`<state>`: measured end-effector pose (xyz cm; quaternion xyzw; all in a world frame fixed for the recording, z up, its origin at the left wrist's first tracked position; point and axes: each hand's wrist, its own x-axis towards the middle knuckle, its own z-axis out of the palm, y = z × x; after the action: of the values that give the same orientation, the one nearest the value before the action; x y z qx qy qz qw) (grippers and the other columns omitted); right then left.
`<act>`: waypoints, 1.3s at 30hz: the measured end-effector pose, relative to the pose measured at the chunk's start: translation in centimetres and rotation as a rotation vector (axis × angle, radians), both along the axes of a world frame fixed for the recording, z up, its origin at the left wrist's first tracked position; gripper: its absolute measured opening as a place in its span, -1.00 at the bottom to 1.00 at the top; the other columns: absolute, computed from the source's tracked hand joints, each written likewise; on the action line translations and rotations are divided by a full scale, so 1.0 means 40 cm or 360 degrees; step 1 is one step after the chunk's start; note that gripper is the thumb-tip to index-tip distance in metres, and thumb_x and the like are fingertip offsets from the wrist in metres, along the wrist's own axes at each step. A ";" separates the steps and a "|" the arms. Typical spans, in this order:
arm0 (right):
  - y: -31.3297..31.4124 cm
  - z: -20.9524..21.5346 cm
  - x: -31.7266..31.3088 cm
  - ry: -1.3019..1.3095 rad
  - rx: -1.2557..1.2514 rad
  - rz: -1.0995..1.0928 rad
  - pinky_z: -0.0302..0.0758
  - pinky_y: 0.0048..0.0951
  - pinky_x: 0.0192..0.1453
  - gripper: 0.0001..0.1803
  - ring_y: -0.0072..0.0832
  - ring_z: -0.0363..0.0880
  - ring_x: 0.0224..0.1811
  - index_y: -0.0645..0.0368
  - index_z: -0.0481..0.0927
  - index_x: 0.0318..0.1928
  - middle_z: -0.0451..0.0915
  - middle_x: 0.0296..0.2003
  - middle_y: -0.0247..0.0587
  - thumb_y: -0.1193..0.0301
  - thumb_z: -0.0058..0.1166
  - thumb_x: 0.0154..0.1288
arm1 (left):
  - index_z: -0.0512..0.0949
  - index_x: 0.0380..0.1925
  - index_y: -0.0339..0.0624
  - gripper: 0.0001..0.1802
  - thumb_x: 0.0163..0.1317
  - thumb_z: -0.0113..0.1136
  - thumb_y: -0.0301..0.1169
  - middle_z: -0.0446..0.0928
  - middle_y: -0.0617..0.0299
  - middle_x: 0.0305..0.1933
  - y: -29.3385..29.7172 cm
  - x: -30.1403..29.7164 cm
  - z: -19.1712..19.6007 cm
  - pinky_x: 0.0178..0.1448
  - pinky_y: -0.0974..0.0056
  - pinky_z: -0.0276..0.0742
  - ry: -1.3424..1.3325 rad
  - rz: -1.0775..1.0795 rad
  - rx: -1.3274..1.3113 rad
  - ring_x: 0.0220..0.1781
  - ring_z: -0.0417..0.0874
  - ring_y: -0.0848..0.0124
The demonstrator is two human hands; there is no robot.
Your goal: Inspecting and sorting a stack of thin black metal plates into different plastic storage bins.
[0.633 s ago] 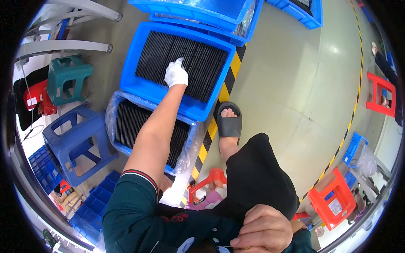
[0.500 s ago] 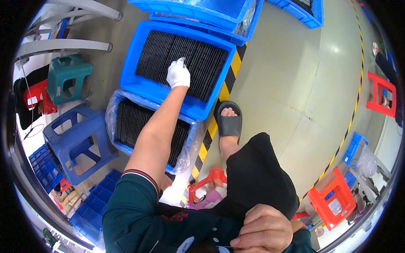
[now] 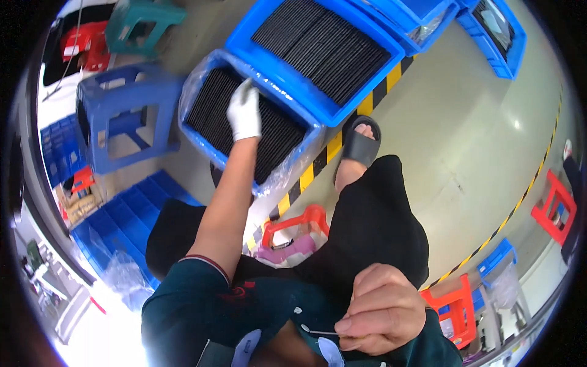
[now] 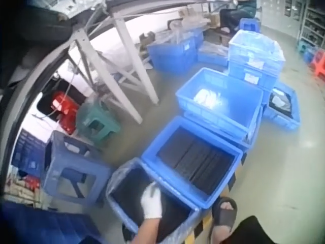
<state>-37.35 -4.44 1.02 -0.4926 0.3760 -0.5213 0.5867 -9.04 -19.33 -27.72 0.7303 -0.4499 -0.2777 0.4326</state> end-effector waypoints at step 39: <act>-0.048 0.018 0.186 0.0920 -0.0360 0.0757 0.44 -0.46 -0.39 -0.77 -0.40 0.49 -0.45 0.13 0.70 -0.35 0.56 -0.46 -0.25 0.33 0.41 -0.05 | 0.34 0.02 -0.38 -0.49 0.01 0.14 -0.46 0.44 -0.04 -0.04 0.128 0.306 -0.071 -0.08 0.11 0.62 -0.1721 -0.0567 0.1118 -0.04 0.57 0.07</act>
<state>-29.91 -6.37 1.74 -0.7541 0.3411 -0.2486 0.5031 3.19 -14.22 -30.55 0.7787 -0.6000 -0.0697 -0.1697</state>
